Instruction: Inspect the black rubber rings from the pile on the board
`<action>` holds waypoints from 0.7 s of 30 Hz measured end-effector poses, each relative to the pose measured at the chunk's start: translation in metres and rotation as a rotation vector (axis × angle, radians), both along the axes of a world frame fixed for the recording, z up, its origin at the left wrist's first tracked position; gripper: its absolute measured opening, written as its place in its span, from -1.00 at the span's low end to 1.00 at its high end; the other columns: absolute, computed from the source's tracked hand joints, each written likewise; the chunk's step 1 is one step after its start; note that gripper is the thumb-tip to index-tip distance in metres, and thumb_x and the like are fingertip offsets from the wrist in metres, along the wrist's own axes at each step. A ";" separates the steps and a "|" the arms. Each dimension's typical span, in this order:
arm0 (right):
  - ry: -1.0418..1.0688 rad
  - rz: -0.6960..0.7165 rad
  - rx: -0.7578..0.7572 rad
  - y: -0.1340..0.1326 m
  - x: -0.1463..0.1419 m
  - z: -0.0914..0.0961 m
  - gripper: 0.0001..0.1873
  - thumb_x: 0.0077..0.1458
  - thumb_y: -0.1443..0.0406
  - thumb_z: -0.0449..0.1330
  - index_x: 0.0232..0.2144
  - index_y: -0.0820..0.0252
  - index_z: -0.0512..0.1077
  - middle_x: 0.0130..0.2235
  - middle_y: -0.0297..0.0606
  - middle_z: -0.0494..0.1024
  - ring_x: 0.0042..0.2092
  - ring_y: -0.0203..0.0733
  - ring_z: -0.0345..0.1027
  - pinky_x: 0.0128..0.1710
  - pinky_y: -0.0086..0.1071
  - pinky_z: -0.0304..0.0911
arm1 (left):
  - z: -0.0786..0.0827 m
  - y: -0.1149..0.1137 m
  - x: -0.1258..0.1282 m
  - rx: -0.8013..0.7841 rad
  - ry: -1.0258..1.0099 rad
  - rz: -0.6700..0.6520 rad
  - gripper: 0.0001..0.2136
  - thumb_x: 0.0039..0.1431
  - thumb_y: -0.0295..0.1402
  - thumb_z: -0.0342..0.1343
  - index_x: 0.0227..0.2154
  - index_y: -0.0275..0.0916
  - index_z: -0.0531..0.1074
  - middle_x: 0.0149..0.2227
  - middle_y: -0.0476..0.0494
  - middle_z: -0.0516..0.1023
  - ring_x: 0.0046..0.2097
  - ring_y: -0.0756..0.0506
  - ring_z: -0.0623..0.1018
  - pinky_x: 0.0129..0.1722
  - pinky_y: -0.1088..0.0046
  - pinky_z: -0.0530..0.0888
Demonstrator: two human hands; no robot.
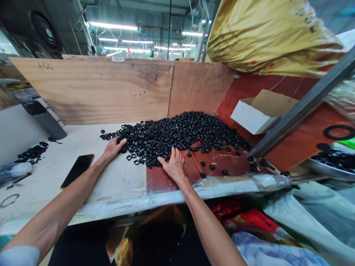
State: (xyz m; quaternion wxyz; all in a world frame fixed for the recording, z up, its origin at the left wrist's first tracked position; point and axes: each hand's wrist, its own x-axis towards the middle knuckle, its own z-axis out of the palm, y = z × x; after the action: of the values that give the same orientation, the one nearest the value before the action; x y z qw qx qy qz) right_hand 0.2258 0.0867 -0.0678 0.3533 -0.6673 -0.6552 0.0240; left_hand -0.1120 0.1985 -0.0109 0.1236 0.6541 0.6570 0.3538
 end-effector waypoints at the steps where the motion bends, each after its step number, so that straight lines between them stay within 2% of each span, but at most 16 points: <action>1: 0.000 0.014 0.006 0.005 -0.003 0.001 -0.03 0.21 -0.19 0.11 0.37 0.41 0.12 0.33 0.35 0.20 0.34 0.36 0.10 0.24 0.20 0.07 | 0.000 0.000 0.005 -0.012 0.015 -0.033 -0.30 0.18 0.16 0.08 0.13 -0.38 0.42 0.14 -0.43 0.54 0.18 -0.37 0.48 0.19 0.16 0.36; 5: 0.022 0.088 0.030 0.014 -0.009 0.006 -0.14 0.24 -0.16 0.11 0.34 0.32 0.21 0.30 0.22 0.24 0.32 0.28 0.13 0.25 0.12 0.10 | -0.005 -0.018 0.030 -0.016 0.033 -0.100 -0.33 0.19 0.20 0.07 0.07 -0.31 0.49 0.08 -0.38 0.59 0.12 -0.33 0.53 0.12 0.19 0.41; 10: 0.049 0.177 0.025 0.002 -0.013 0.015 -0.26 0.26 -0.08 0.15 0.31 0.24 0.28 0.22 0.09 0.35 0.25 0.17 0.26 0.25 0.02 0.16 | -0.011 -0.050 0.066 0.002 0.013 -0.097 -0.38 0.20 0.18 0.08 0.01 -0.32 0.51 0.00 -0.39 0.62 0.08 -0.33 0.54 0.07 0.19 0.42; 17: 0.037 0.158 0.025 -0.021 -0.041 0.018 -0.29 0.28 -0.06 0.16 0.29 0.25 0.30 0.23 0.11 0.33 0.26 0.20 0.23 0.26 0.06 0.15 | -0.021 -0.083 0.101 0.047 0.004 -0.043 -0.37 0.27 0.08 0.08 0.15 -0.38 0.37 0.12 -0.48 0.51 0.22 -0.38 0.42 0.23 0.08 0.32; 21: 0.087 0.195 0.006 -0.027 -0.040 0.019 -0.34 0.31 -0.02 0.13 0.28 0.24 0.28 0.26 0.11 0.29 0.30 0.21 0.17 0.27 0.12 0.13 | -0.022 -0.107 0.106 0.058 -0.021 -0.131 -0.39 0.33 0.03 0.03 0.25 -0.33 0.25 0.18 -0.43 0.43 0.26 -0.35 0.38 0.27 0.02 0.29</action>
State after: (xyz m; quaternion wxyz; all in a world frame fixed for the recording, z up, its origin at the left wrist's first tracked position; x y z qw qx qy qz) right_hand 0.1862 0.0596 -0.0486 0.3792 -0.5979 -0.7011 0.0853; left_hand -0.0063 0.0911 -0.0331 0.1347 0.6953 0.6008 0.3706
